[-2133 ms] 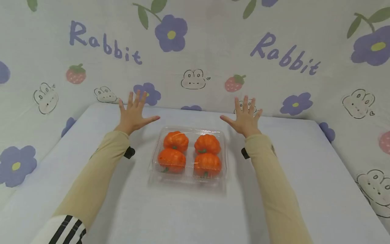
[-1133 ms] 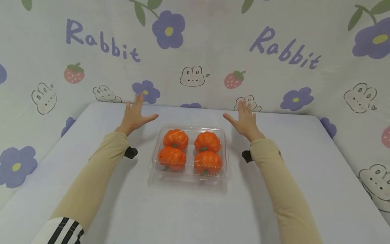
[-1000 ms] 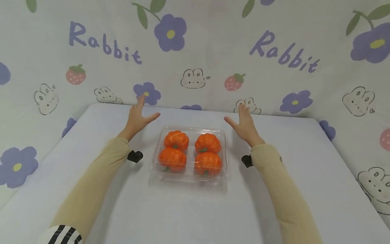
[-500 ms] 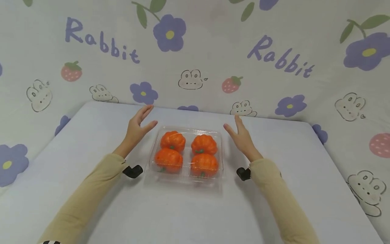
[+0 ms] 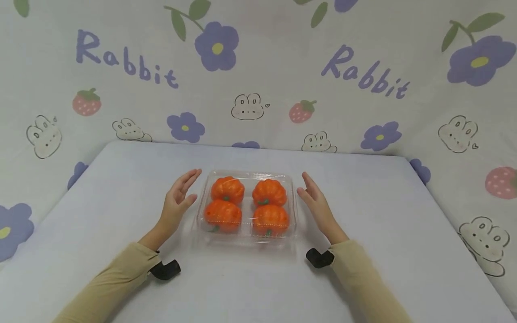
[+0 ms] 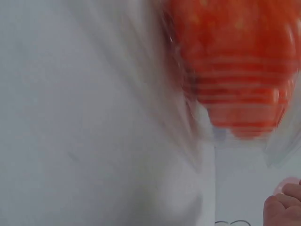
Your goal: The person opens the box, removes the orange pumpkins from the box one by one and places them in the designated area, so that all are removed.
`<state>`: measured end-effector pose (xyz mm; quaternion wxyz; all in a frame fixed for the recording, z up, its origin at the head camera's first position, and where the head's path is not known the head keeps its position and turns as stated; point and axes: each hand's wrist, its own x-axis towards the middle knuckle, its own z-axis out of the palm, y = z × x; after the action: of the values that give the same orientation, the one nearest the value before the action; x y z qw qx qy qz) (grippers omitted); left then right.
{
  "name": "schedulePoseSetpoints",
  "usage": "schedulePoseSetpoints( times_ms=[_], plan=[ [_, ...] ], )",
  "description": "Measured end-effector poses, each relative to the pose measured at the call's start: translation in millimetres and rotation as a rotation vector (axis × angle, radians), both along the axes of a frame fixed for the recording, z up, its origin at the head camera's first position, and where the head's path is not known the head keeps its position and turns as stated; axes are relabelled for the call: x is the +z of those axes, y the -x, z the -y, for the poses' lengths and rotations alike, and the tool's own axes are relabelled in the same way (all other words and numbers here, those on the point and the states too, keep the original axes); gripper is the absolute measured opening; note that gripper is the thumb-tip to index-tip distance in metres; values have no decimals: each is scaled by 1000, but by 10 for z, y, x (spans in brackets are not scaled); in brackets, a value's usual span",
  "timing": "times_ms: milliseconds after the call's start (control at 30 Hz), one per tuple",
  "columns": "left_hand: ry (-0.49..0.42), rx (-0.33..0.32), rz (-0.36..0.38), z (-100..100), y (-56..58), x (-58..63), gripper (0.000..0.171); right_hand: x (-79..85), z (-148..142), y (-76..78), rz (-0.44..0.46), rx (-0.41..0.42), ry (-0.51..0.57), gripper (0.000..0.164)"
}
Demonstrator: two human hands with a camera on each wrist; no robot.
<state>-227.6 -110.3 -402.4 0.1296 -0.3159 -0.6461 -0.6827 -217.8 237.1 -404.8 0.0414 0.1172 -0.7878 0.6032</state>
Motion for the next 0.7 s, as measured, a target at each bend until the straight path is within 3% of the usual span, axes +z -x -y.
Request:
schedulePoseSetpoints(
  times_ms=[167,267,433,533,700],
  plan=[
    [52,14,37,147,-151,-23,58,53,56,-81,-50,114,-1,58],
    [94,12,72,222,-222,-5,63,77,52,-110,-68,141,-26,61],
    [236,-78,140,224,-353,74,76,13,11,-255,-60,171,5,64],
    [331,-86,159,207,-392,111,79,-45,1,-355,-56,217,44,69],
    [436,-59,208,247,-325,-87,84,-146,-6,-459,-99,329,130,77]
  ],
)
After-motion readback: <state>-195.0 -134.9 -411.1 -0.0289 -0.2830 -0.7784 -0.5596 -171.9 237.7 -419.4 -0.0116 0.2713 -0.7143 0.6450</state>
